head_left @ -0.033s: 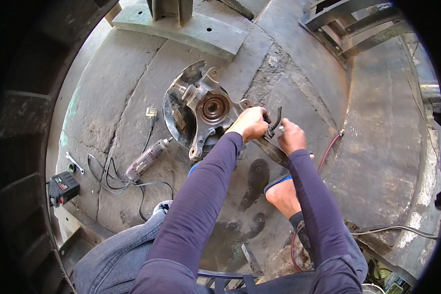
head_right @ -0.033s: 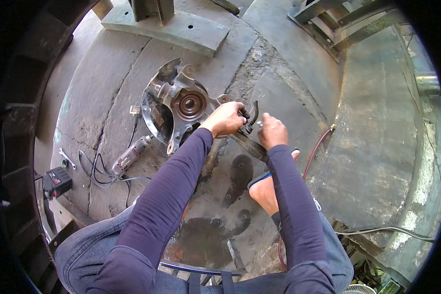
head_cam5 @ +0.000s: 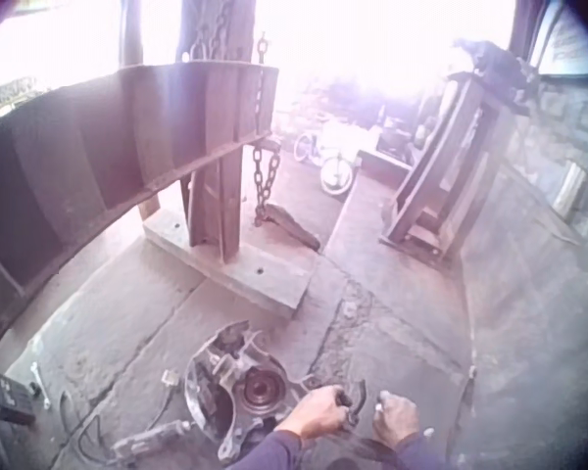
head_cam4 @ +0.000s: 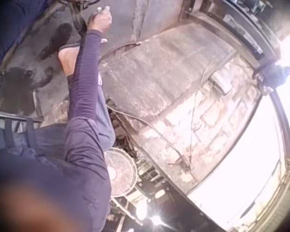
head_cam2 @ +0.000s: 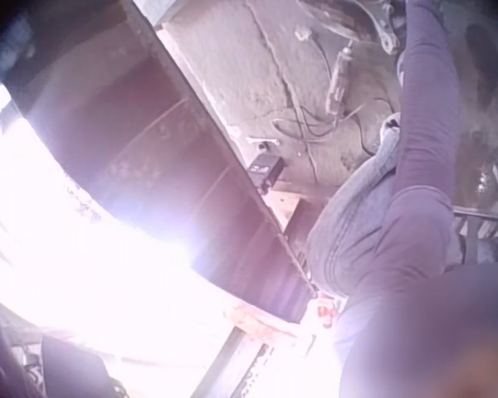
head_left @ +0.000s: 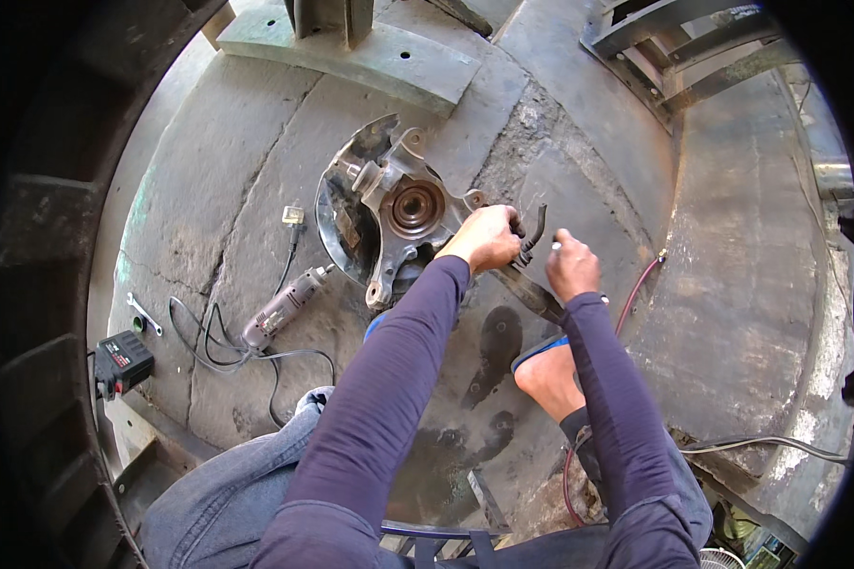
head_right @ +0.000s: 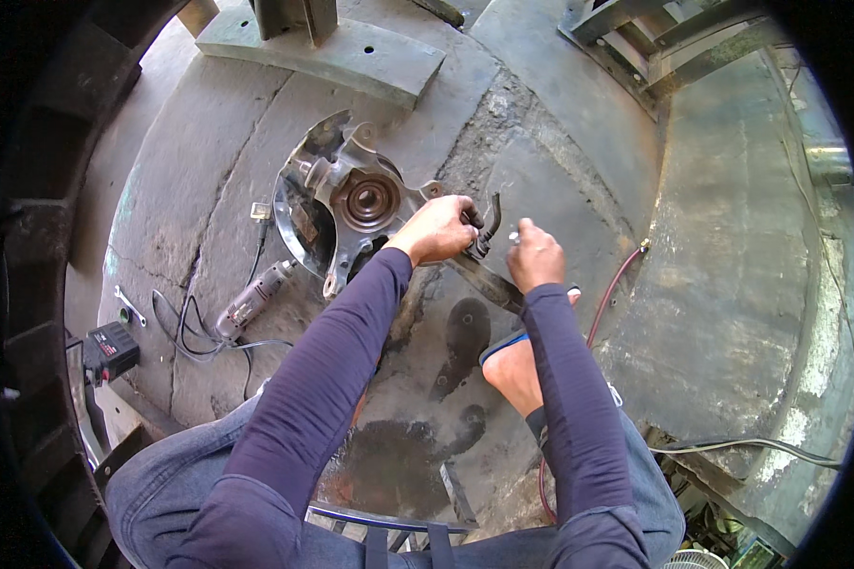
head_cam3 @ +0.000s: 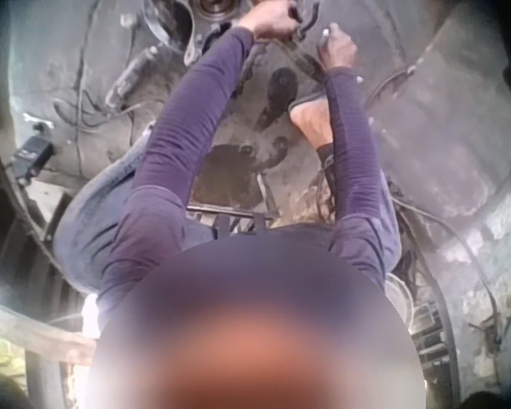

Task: The person is repairing a car part. They use a power tool to remove a bolt from the part and then inspect it.

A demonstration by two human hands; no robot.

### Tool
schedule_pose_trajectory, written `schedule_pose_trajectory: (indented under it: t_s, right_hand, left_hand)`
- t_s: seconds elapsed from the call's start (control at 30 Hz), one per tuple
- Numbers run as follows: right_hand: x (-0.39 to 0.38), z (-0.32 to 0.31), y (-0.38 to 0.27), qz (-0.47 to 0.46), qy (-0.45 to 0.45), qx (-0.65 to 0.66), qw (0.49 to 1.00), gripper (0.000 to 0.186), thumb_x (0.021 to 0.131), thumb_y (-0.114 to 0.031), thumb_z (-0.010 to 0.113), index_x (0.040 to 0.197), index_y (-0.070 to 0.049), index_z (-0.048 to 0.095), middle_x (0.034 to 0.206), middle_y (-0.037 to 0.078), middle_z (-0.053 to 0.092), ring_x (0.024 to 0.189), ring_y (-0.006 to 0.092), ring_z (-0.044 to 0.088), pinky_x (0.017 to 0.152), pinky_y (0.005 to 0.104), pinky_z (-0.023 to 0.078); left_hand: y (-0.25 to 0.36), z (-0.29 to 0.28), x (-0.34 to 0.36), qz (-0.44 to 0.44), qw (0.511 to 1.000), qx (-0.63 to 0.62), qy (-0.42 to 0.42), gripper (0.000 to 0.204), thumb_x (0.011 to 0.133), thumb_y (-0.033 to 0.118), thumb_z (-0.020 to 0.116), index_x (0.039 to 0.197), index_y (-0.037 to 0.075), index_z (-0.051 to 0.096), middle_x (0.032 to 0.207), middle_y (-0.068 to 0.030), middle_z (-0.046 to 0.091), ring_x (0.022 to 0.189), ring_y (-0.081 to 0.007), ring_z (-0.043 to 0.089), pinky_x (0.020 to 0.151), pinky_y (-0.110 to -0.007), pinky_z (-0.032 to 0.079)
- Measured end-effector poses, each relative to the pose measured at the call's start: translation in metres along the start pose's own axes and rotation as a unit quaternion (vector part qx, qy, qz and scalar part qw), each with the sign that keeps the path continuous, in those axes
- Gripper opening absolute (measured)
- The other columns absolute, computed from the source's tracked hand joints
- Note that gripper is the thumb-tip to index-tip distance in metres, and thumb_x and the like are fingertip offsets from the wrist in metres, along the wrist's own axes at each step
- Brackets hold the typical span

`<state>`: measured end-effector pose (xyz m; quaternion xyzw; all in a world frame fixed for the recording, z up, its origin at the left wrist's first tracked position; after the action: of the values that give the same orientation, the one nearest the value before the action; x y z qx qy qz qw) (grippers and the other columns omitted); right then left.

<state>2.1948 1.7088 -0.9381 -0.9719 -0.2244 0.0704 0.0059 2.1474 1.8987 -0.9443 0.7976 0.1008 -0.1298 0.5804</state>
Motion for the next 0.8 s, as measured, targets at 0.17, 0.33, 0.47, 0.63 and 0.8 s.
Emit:
schedule_pose_trajectory:
  t_s: [0.17,0.33,0.47,0.63,0.8]
  right_hand:
    - [-0.031,-0.058,0.024,0.045,-0.083,-0.048,0.994,0.025,0.098,-0.03,0.053,0.1,-0.007,0.062,0.086,0.025,0.071,0.085,0.0462,0.07,0.077,0.0567,0.055]
    - [-0.074,-0.168,0.021,-0.067,-0.161,-0.106,0.979,0.024,0.096,-0.029,0.058,0.095,-0.006,0.062,0.08,0.023,0.07,0.079,0.0434,0.07,0.071,0.0567,0.054]
    - [-0.146,-0.275,-0.001,-0.064,-0.142,-0.016,0.988,0.015,0.094,-0.02,0.064,0.097,-0.005,0.064,0.073,0.02,0.067,0.07,0.0411,0.067,0.068,0.0545,0.051]
    - [-0.217,-0.34,-0.031,-0.02,-0.101,0.068,0.992,0.011,0.091,-0.012,0.066,0.1,-0.007,0.068,0.07,0.014,0.065,0.065,0.0355,0.062,0.065,0.045,0.047]
    - [-0.217,-0.334,-0.015,-0.036,-0.105,0.066,0.992,0.018,0.092,-0.016,0.064,0.108,-0.007,0.07,0.079,0.013,0.069,0.074,0.0328,0.065,0.071,0.0438,0.047]
  left_hand:
    - [0.011,0.007,-0.023,0.053,0.998,0.024,0.023,0.04,0.075,0.028,0.071,0.103,-0.001,0.072,0.099,-0.0262,0.073,0.099,-0.0388,0.071,0.092,-0.044,0.053]
    - [0.03,0.037,-0.046,0.099,0.959,0.169,0.204,0.035,0.081,0.03,0.075,0.097,0.0,0.067,0.094,-0.0218,0.07,0.099,-0.0393,0.066,0.093,-0.048,0.048]
    - [0.032,0.048,-0.046,0.113,0.939,0.226,0.232,0.033,0.083,0.028,0.073,0.1,0.0,0.064,0.101,-0.021,0.07,0.102,-0.0381,0.065,0.095,-0.048,0.048]
    - [0.039,0.048,-0.034,0.072,0.937,0.294,0.176,0.036,0.083,0.03,0.074,0.104,0.002,0.064,0.106,-0.0178,0.07,0.104,-0.035,0.065,0.092,-0.049,0.05]
    - [0.046,0.045,-0.03,0.083,0.928,0.317,0.177,0.041,0.082,0.033,0.075,0.108,0.004,0.063,0.109,-0.0152,0.066,0.11,-0.0342,0.061,0.091,-0.05,0.048]
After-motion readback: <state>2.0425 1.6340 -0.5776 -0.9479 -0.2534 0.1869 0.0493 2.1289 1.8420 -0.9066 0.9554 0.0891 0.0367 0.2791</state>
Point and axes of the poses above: each hand's wrist, its own x-axis towards the middle knuckle, its own z-axis out of the palm, y = z × x, the point moved 3 cm from there along x, towards the middle knuckle
